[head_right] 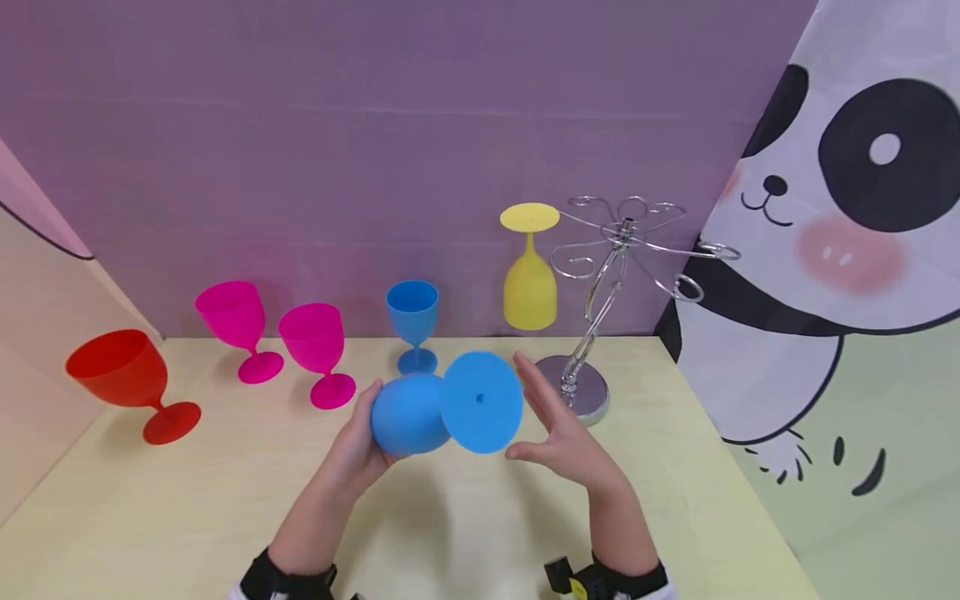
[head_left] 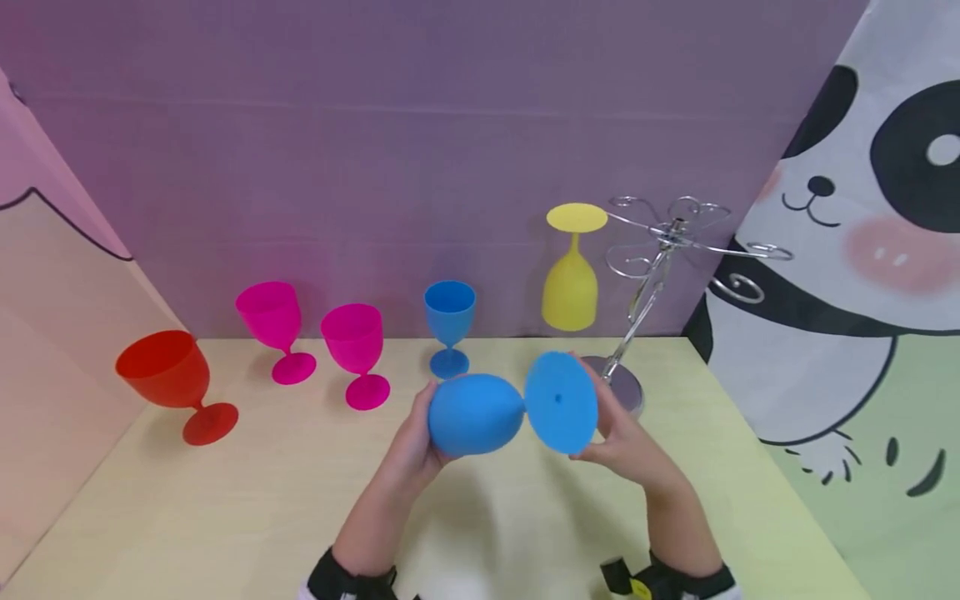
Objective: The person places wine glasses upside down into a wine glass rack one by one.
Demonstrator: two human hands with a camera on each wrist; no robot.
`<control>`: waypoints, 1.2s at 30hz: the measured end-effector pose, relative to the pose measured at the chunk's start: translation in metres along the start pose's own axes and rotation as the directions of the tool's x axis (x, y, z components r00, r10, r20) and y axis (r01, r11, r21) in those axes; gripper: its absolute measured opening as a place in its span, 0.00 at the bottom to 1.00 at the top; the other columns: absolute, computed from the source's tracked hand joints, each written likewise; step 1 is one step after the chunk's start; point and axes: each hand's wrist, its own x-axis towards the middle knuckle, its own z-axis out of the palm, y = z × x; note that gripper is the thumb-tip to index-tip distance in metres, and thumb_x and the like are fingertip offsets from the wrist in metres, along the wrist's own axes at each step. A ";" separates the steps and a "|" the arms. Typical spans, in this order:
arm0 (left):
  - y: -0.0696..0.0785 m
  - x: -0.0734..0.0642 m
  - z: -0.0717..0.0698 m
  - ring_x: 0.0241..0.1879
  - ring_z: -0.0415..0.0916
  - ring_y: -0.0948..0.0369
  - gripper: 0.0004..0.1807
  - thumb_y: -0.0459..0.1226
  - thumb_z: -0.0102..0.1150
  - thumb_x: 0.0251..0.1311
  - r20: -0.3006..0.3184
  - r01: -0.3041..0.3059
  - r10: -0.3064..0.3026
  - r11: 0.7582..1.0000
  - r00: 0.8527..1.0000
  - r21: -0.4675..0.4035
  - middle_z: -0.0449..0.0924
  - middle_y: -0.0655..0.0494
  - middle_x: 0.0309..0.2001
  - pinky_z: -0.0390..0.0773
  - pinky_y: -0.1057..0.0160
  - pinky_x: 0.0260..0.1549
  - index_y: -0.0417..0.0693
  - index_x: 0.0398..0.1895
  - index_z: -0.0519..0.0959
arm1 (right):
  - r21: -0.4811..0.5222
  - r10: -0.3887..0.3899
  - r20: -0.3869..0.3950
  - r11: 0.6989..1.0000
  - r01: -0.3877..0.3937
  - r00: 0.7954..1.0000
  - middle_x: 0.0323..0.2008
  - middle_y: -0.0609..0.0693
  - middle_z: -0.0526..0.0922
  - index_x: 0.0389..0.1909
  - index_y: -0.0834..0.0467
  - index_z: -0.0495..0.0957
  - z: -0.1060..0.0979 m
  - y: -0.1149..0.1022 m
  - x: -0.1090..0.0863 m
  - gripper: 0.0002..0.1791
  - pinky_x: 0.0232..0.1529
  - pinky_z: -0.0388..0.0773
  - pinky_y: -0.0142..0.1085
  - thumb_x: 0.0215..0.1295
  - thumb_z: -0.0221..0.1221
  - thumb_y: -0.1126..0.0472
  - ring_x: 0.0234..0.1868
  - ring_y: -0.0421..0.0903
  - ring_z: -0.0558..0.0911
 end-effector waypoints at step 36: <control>-0.023 -0.014 0.021 0.52 0.77 0.48 0.42 0.66 0.41 0.63 0.411 0.389 -0.306 0.911 0.859 -0.135 0.67 0.42 0.62 0.83 0.57 0.47 0.58 0.74 0.47 | 0.125 -0.101 0.093 0.988 0.089 0.991 0.75 0.46 0.54 0.76 0.60 0.43 0.030 -0.024 0.003 0.54 0.67 0.64 0.31 0.58 0.67 0.52 0.72 0.36 0.60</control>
